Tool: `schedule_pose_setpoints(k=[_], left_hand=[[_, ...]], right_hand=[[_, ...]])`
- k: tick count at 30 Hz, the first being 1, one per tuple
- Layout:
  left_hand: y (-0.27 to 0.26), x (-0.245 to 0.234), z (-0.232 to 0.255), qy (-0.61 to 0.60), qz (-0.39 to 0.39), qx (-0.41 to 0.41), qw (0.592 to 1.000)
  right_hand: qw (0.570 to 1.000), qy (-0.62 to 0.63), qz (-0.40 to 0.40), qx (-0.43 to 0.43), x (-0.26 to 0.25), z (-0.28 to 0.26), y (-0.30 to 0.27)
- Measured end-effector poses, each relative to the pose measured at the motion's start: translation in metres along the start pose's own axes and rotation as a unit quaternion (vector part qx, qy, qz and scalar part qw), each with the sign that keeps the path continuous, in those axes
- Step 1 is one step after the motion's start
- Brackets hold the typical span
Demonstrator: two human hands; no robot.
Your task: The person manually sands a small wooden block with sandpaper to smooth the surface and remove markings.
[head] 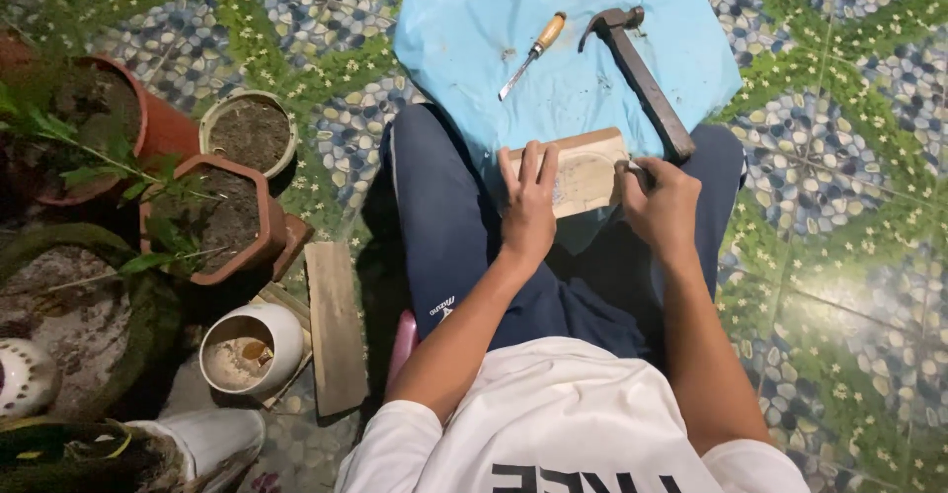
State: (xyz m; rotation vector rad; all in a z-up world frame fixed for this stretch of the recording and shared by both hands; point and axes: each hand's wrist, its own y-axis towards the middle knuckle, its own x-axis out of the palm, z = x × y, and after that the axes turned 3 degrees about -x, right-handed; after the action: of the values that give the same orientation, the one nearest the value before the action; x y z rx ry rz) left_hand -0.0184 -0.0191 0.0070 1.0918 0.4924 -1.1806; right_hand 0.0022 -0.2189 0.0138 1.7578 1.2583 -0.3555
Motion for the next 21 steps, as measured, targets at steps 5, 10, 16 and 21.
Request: schedule_pose_setpoints(k=[5,10,16,21], left_hand=[[-0.001,0.010,-0.006,-0.031,-0.003,-0.010,0.999],[0.004,-0.003,-0.015,-0.057,-0.038,0.023,0.997],[0.006,-0.031,-0.023,-0.330,-0.023,-0.075,0.941],[-0.018,0.014,-0.047,-0.548,0.101,-0.364,0.746]], right_hand=[[0.998,0.012,-0.013,0.056,-0.017,0.000,-0.002],[0.979,0.071,-0.071,0.176,-0.008,0.011,-0.019],[0.964,0.082,-0.087,0.236,-0.007,-0.006,-0.024],[0.969,0.082,-0.056,0.228,0.000,-0.002,-0.026]])
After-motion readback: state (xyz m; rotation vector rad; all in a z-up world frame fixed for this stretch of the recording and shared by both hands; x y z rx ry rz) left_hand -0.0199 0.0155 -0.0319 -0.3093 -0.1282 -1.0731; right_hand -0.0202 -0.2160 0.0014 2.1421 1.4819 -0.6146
